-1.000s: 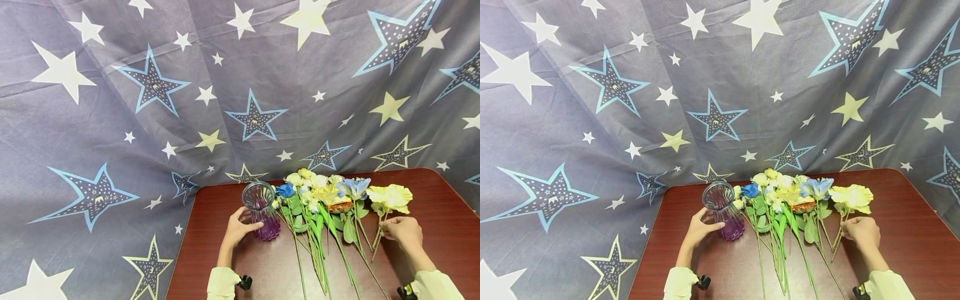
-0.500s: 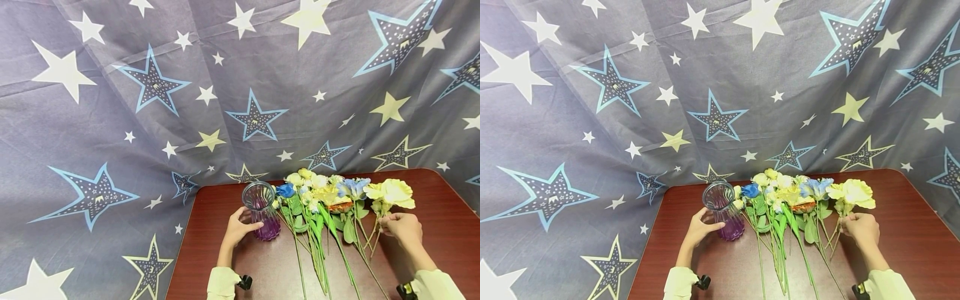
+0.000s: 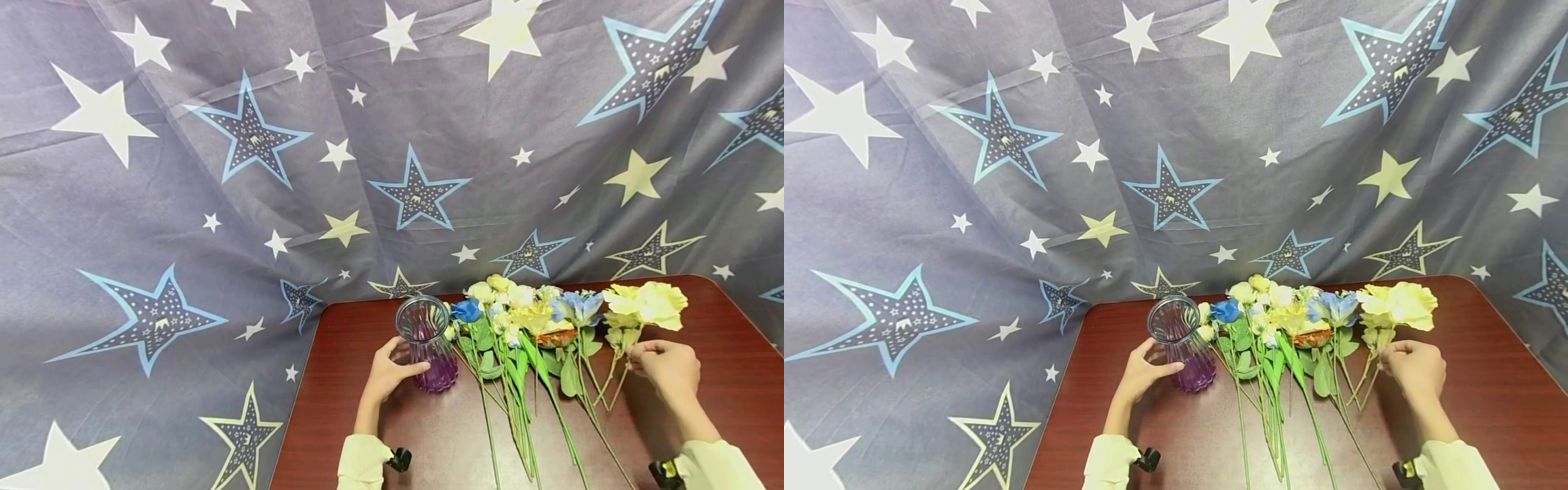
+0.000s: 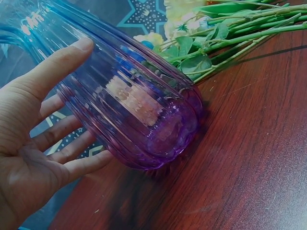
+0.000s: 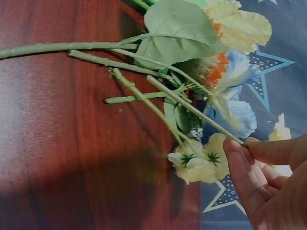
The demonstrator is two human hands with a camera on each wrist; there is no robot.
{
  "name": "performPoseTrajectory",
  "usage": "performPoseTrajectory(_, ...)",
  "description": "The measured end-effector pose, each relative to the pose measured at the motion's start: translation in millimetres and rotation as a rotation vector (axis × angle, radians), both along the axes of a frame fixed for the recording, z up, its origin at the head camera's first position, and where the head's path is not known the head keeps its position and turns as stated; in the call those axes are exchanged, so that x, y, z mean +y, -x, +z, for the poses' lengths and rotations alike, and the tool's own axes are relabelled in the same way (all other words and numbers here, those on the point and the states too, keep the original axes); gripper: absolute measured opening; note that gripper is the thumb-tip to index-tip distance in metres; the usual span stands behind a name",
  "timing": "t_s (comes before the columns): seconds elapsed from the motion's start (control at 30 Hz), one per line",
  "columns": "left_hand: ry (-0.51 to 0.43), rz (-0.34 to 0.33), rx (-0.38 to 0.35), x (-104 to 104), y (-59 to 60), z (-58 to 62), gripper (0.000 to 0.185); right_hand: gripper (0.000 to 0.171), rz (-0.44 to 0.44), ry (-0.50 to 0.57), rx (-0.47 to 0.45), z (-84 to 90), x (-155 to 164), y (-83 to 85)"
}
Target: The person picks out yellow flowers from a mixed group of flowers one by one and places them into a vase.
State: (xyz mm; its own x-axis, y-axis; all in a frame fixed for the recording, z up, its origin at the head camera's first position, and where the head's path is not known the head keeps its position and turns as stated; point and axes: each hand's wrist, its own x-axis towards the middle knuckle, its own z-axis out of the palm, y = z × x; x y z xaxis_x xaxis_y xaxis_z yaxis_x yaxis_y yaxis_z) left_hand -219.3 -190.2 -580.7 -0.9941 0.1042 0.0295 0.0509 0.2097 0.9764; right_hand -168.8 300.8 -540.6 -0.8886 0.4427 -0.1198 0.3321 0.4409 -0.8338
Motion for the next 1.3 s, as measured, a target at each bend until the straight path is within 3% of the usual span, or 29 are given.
performPoseTrajectory(0.23,0.003,0.002,0.005,-1,0.6,0.4,0.062,0.026,-0.046,-0.108,0.037,10.8,1,-0.3)
performPoseTrajectory(0.33,0.001,0.005,0.008,-1,1.1,0.3,0.061,0.028,-0.047,-0.105,0.047,15.2,2,0.1)
performPoseTrajectory(0.63,0.005,0.006,0.012,-1,1.1,0.2,0.062,0.025,-0.014,-0.055,0.132,32.1,-4,2.9)
performPoseTrajectory(0.9,0.006,-0.003,0.018,-1,-0.3,0.2,0.063,0.034,0.048,-0.018,0.211,51.4,-13,9.4)
performPoseTrajectory(1.13,-0.004,0.002,0.003,-1,0.2,0.8,0.062,0.009,0.100,0.139,0.332,68.4,-18,18.0)
performPoseTrajectory(1.3,-0.019,-0.008,0.017,-1,1.0,0.2,0.062,0.008,0.138,0.142,0.354,78.8,-22,23.0)
